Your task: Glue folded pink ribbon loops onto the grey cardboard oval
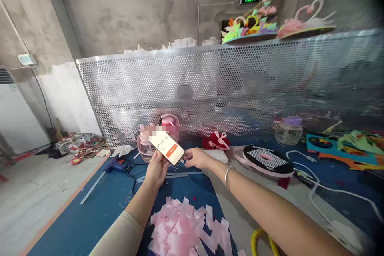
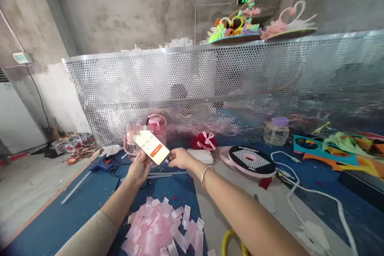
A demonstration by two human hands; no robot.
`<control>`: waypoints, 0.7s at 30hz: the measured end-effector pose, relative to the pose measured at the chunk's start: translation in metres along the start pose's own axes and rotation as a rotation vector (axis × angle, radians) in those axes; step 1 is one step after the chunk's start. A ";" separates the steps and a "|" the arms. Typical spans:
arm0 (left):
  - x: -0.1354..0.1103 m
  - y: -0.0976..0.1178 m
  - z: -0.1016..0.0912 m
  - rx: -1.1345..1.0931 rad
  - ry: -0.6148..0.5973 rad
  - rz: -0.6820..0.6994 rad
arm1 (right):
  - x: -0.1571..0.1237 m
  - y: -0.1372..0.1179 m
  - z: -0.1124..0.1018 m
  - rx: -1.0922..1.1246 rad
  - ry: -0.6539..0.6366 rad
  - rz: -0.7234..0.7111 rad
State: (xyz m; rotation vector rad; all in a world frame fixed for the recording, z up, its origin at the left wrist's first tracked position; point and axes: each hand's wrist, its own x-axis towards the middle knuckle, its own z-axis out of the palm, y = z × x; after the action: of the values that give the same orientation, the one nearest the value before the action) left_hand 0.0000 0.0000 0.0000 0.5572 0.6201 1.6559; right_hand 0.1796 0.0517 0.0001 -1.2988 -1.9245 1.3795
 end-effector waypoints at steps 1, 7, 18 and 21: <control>0.000 0.001 0.002 -0.005 -0.006 0.008 | -0.001 -0.002 0.001 0.007 -0.003 -0.009; 0.000 0.000 0.007 -0.014 -0.024 0.024 | -0.014 -0.007 0.004 0.104 -0.090 -0.030; -0.007 0.012 0.011 0.183 -0.021 0.010 | -0.025 -0.002 -0.003 0.223 -0.124 0.005; -0.004 0.020 0.011 0.287 0.037 0.046 | -0.020 -0.005 -0.015 0.179 -0.133 0.030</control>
State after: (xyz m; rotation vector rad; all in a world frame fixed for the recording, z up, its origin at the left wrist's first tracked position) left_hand -0.0065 -0.0061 0.0209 0.7535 0.8854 1.6333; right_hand 0.1983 0.0410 0.0137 -1.1826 -1.8223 1.6489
